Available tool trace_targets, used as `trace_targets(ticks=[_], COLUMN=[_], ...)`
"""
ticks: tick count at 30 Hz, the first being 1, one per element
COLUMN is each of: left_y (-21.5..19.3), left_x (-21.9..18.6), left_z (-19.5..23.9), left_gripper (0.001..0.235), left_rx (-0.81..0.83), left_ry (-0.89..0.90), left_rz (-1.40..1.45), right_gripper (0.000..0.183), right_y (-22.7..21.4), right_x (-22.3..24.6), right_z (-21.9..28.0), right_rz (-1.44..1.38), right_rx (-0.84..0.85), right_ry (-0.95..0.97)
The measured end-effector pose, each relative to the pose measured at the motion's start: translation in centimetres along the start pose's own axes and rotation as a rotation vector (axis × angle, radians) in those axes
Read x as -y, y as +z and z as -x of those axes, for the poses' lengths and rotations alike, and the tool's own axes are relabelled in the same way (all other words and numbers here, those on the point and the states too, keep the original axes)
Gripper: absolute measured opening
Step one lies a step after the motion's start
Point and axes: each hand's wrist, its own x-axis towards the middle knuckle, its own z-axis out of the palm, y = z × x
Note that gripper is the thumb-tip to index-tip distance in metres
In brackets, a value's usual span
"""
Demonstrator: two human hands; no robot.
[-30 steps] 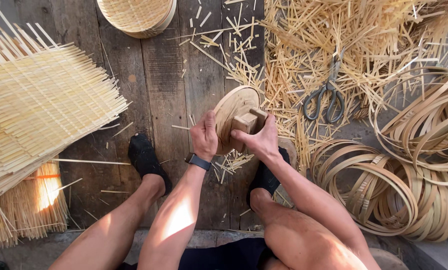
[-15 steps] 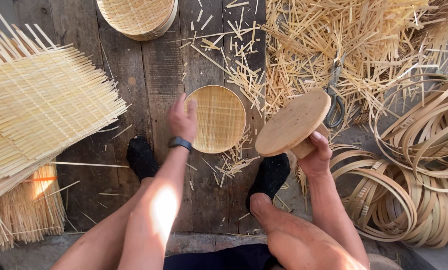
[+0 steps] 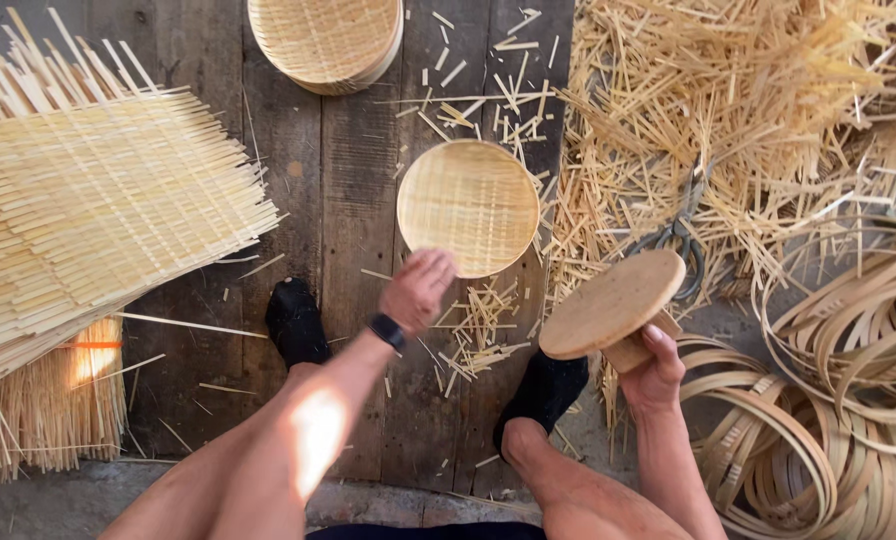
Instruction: The person repeatedly places a circular wooden template on a flat woven bamboo mat, wraps a flexible bamboo ring around the perimeter, trims the excess mat with shears, and stacks the finished circular bases.
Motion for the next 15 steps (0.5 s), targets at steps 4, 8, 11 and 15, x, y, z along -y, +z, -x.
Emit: trace_targets(ticks=[4, 8, 11, 15], left_y=[-4.7, -8.5, -9.5, -8.5], left_x=[11.6, 20.1, 22.9, 24.3], left_z=[-5.3, -11.2, -13.3, -14.2], left_gripper=[0.027, 0.034, 0.028, 0.033], left_rx=[-0.077, -0.3, -0.296, -0.26], left_ry=[0.013, -0.202, -0.268, -0.346], left_rz=[-0.032, -0.253, -0.132, -0.102], right_gripper=[0.059, 0.06, 0.061, 0.063], right_y=[-1.1, -2.3, -2.9, -3.1], right_x=[0.0, 0.2, 0.2, 0.5], right_z=[0.5, 1.5, 2.1, 2.1], right_rz=[0.029, 0.078, 0.084, 0.127], right_rx=[-0.037, -0.089, -0.098, -0.093], right_ry=[0.016, 0.029, 0.044, 0.067])
